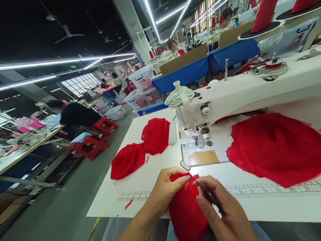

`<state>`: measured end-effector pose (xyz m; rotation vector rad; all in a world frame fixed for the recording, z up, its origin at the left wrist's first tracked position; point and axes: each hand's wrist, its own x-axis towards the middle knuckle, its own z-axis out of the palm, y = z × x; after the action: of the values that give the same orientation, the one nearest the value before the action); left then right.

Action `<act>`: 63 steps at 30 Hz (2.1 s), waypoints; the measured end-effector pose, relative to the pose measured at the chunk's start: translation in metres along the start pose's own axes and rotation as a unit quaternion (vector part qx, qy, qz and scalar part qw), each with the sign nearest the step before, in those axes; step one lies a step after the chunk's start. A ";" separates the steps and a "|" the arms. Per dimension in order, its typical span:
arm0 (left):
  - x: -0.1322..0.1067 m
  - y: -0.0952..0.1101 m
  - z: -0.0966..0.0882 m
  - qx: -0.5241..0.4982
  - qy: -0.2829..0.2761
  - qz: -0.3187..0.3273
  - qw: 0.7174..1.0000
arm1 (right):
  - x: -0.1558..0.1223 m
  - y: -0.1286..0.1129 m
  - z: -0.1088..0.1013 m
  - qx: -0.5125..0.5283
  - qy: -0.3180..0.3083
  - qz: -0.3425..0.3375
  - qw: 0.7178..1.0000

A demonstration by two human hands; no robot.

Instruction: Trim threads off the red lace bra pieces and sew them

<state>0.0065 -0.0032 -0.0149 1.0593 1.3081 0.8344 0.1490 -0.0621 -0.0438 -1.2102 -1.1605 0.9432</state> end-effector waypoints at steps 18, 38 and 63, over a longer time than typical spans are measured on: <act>-0.009 0.010 0.004 0.032 -0.041 0.007 0.999 | 0.049 0.026 -0.007 -0.400 0.035 -0.349 0.847; -0.012 0.002 0.002 0.213 -0.005 0.162 0.964 | 0.064 0.007 -0.020 -0.173 -0.211 -0.223 0.936; -0.007 0.010 -0.001 0.118 -0.035 0.073 0.990 | 0.063 0.011 -0.020 -0.118 -0.241 -0.232 0.935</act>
<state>0.0053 -0.0060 -0.0034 1.3737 1.3031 0.7559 0.1806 -0.0030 -0.0449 -0.8379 -1.9002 0.7663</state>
